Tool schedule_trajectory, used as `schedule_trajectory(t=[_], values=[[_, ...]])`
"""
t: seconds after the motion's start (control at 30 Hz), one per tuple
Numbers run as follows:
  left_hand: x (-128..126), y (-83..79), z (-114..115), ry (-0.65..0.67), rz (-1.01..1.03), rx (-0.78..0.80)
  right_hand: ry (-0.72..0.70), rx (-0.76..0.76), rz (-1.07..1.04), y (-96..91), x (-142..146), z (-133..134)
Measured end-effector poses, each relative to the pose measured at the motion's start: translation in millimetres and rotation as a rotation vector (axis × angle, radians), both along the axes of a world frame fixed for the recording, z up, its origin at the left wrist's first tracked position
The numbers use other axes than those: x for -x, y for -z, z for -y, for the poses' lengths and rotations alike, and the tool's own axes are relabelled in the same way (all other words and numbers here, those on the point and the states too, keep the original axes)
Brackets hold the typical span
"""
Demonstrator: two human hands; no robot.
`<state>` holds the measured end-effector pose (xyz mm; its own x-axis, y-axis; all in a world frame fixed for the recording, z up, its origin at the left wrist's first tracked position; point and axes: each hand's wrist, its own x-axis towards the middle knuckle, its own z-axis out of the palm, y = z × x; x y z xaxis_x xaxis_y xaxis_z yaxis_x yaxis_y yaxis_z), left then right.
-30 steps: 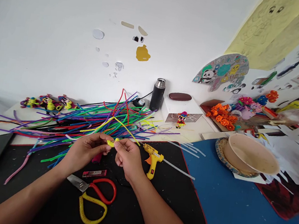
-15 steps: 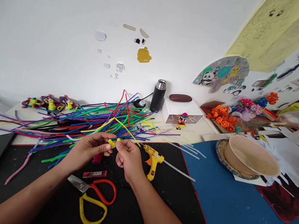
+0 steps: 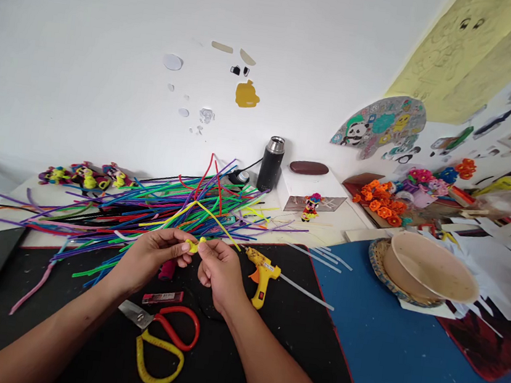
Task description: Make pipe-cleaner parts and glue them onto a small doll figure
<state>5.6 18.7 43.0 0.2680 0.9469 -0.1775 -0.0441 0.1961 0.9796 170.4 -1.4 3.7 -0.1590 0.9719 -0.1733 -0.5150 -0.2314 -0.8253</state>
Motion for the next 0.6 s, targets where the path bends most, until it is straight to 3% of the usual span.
schedule_trajectory(t=[0.13, 0.43, 0.6], values=[[1.7, -1.5, -0.1, 0.036, -0.020, -0.081, 0.040, 0.003, 0.013, -2.1, -0.6, -0.7], [0.9, 1.1, 6.6, 0.044, -0.371, -0.408, 0.056, -0.007, 0.070, -6.2, -0.3, 0.4], [1.8, 1.1, 6.7, 0.014, -0.450, -0.505, 0.049, -0.021, 0.079, -5.7, 0.3, 0.6]])
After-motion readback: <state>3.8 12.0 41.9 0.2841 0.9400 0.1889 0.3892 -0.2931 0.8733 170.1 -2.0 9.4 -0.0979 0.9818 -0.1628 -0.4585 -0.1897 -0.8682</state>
